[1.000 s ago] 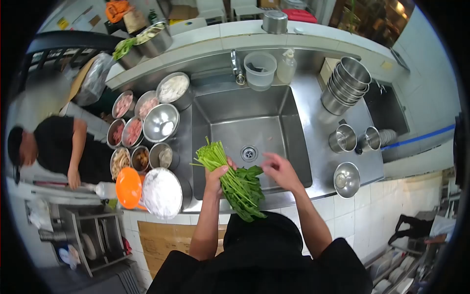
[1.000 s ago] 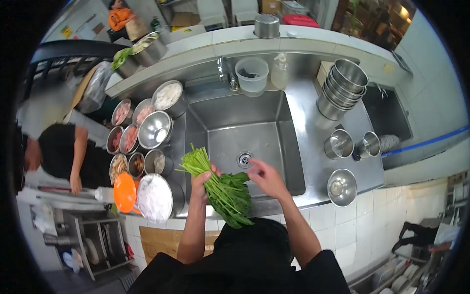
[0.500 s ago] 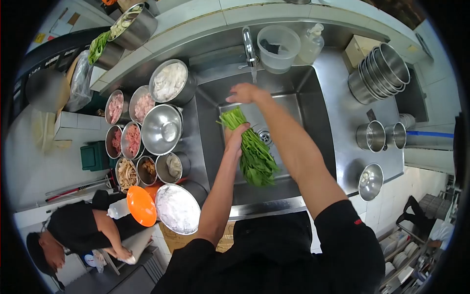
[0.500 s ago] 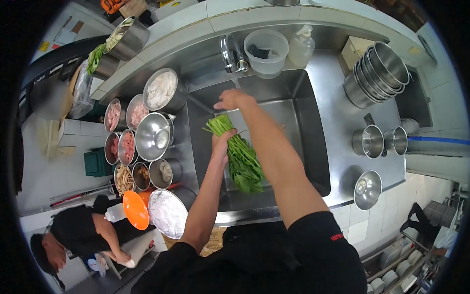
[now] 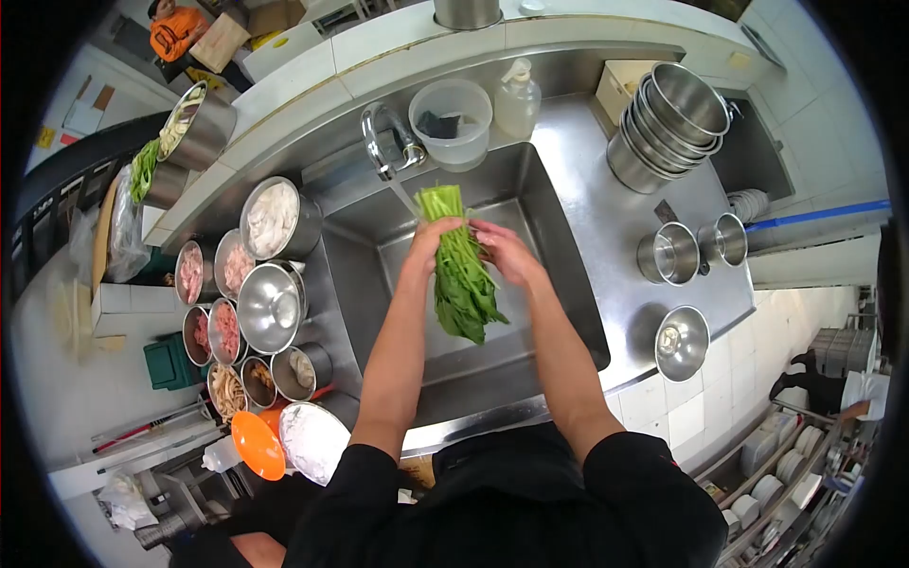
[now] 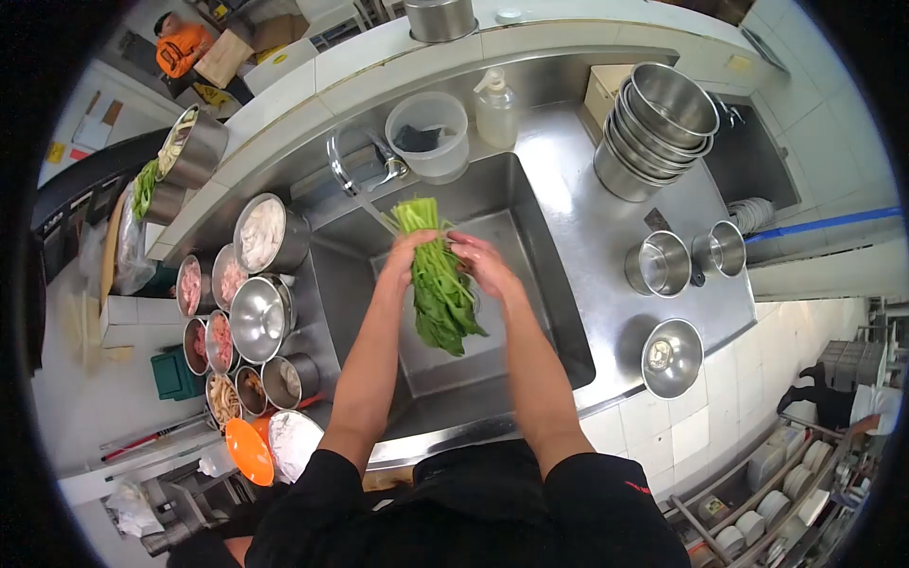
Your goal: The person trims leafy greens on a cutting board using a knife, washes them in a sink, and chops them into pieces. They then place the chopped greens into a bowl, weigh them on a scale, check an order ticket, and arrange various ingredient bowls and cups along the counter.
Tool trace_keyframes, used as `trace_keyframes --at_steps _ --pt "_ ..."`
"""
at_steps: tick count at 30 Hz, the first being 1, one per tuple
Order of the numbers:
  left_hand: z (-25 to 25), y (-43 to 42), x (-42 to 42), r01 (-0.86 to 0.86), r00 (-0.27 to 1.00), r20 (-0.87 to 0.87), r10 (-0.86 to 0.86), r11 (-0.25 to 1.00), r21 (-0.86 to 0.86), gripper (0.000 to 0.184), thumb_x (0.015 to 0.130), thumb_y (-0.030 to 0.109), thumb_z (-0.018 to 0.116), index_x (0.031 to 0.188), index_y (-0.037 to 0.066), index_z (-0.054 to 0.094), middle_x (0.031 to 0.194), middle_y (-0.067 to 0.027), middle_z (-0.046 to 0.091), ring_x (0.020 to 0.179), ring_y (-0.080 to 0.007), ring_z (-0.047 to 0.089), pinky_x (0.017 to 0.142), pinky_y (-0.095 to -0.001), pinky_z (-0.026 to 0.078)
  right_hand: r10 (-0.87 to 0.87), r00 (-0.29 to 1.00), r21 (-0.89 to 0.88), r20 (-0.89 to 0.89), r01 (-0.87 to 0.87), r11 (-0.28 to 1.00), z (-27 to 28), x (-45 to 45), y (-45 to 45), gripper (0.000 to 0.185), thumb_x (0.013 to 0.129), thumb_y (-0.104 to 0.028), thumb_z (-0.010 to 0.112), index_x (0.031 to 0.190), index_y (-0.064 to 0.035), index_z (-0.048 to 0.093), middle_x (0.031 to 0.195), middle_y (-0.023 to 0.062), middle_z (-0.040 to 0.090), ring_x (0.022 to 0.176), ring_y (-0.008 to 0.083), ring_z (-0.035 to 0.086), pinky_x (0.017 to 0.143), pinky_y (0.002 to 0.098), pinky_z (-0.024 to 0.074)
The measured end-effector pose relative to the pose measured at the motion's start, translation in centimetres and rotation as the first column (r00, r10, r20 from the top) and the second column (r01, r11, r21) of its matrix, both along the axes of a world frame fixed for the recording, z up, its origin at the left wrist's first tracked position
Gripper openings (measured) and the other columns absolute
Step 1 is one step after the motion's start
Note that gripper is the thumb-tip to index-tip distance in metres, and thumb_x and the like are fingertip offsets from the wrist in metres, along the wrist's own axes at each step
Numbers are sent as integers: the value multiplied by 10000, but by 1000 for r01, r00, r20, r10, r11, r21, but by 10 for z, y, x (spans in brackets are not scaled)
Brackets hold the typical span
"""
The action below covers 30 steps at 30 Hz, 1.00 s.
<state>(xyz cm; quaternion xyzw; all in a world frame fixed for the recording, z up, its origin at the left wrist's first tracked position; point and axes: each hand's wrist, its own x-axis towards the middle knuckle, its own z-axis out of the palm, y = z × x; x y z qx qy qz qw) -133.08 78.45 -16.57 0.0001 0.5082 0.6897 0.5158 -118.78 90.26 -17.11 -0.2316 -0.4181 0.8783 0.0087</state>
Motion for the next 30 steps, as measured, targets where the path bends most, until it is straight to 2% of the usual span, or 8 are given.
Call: trace_keyframes --at_steps 3,5,9,14,17,21,25,30 --pt "-9 -18 -13 -24 997 80 10 983 180 311 777 206 641 1002 -4 600 859 -143 636 753 -246 637 699 -385 560 17 1000 134 5 -18 991 4 17 17 480 836 -141 629 1277 -18 486 1058 76 608 844 102 570 748 257 472" --pt "-5 -28 -15 -18 998 61 7 984 178 346 778 237 635 1018 -10 603 867 -159 636 756 -252 638 704 -386 554 230 944 350 237 -304 886 5 26 22 387 846 -147 630 1203 -18 551 887 27 619 710 83 546 633 230 444" --pt "-4 -28 -11 -14 999 54 6 988 156 303 773 182 636 994 -22 599 834 -137 629 711 -245 642 664 -377 557 140 978 373 156 -190 908 22 23 -4 316 864 -203 639 1123 -25 601 763 -15 585 615 56 490 564 217 408" --pt "3 -17 10 -143 988 -55 146 989 43 295 742 97 653 1007 -2 571 831 -98 629 682 -214 632 629 -348 541 -29 995 575 95 -31 817 21 -12 -23 566 883 -336 611 1307 9 463 1266 162 534 1164 210 506 974 311 392" --pt "19 -8 27 -124 918 -393 54 980 -156 316 738 43 640 1041 21 550 881 -95 628 772 -209 631 677 -338 518 80 997 596 4 -67 800 47 -29 -27 626 820 -369 663 1281 2 460 1208 192 556 1069 265 570 922 331 431" --pt "6 -8 43 -340 683 -726 79 914 -221 515 709 92 700 1158 17 457 1046 -138 594 970 -278 593 796 -391 476 -10 1000 265 -27 17 964 38 -48 -41 663 758 -294 729 1285 -11 443 1158 140 572 1079 244 551 933 357 426" --pt "36 -37 37 -96 436 -820 -370 888 -451 761 727 217 721 1347 29 323 1226 -206 510 1172 -289 486 970 -378 390 142 989 -152 48 -133 979 21 -56 -36 530 779 -234 709 1229 -52 495 1107 111 579 997 223 589 831 360 491" --pt "69 -67 9 -33 886 -457 -83 970 -240 892 789 354 728 1416 -3 203 1304 -257 440 1207 -300 446 988 -381 397 195 981 -325 -7 -187 927 1 -71 -42 346 826 -253 646 1092 -46 567 927 105 634 797 219 644 697 376 561"
